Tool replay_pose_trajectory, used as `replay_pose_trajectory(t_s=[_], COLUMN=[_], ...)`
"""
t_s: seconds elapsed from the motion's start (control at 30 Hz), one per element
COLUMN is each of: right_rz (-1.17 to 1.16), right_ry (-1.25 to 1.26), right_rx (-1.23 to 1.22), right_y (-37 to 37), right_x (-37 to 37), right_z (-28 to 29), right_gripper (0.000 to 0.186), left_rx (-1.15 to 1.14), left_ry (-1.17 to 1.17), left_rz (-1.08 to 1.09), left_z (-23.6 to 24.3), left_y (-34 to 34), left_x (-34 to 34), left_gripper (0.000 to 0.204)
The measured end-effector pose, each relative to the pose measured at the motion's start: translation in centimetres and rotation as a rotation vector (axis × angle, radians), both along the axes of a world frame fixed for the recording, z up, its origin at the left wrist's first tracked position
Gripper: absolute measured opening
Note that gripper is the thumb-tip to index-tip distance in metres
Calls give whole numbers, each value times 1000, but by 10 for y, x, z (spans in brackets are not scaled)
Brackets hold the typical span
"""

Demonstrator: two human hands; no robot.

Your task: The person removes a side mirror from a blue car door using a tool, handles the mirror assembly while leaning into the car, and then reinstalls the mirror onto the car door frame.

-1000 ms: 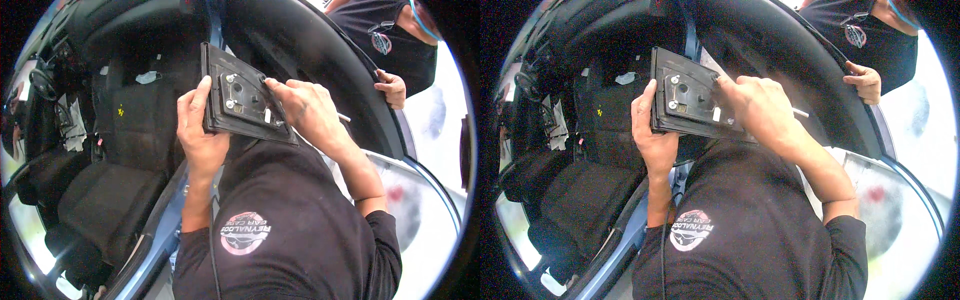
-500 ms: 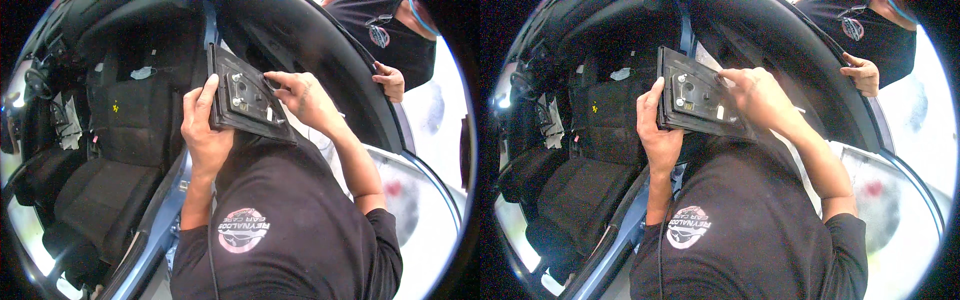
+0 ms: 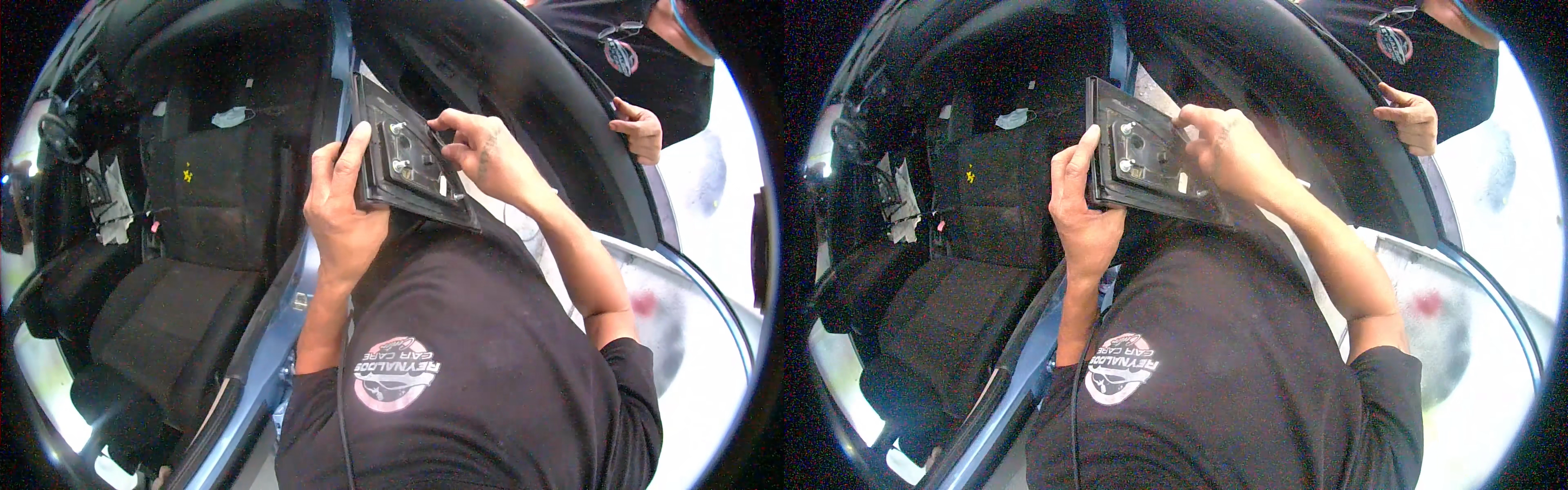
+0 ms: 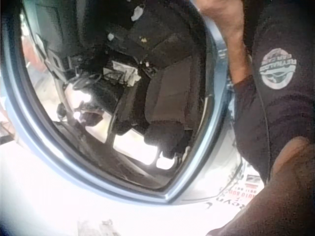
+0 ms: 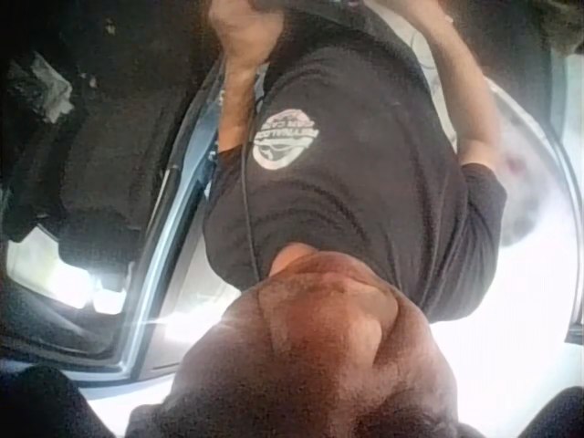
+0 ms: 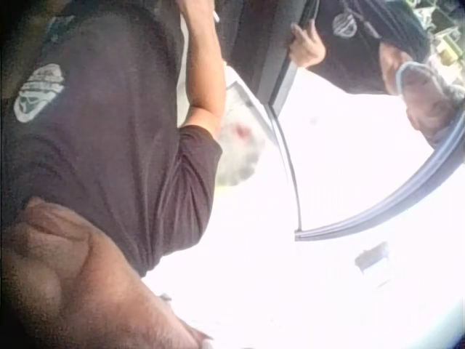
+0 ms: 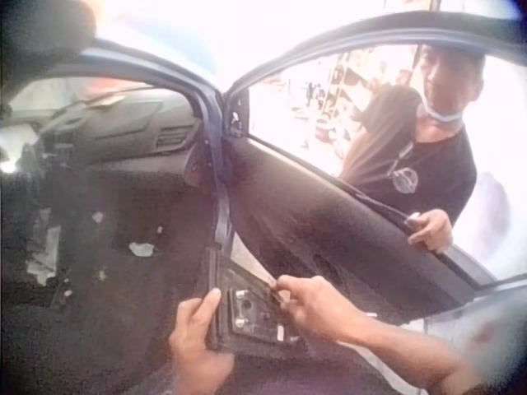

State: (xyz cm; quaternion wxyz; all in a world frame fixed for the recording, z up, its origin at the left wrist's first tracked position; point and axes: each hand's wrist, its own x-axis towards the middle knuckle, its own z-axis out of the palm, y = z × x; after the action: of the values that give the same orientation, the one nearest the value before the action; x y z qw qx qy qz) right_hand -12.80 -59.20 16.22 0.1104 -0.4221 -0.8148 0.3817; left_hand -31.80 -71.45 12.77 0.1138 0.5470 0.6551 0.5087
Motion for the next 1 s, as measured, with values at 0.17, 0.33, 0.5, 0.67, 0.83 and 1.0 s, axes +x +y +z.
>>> replay_pose_trajectory(t_s=[0.17,0.33,0.5,0.67,0.83,1.0], right_rz=[-98,-191,-52,-90,-223,-189], right_ry=[109,123,-78,36,243,166], right_rx=[-156,-486,-250,-344,-574,-739], right_y=[-4,5,15,10,3,22], right_x=[-5,-3,-14,-13,-4,3], right_z=[-21,-16,1,-18,-31,-14], right_gripper=[35,36,32,28,28,32], left_rx=[-2,-24,-26,-41,-21,19], left_ry=[3,11,58,60,58,114], left_rz=[-1,-6,-27,-13,-32,-33], left_z=[-2,-2,-4,-7,-7,-10], left_y=[0,-4,-4,-8,-8,-9], left_x=[-7,-10,-6,-6,-4,3], left_gripper=[71,71,75,78,78,78])
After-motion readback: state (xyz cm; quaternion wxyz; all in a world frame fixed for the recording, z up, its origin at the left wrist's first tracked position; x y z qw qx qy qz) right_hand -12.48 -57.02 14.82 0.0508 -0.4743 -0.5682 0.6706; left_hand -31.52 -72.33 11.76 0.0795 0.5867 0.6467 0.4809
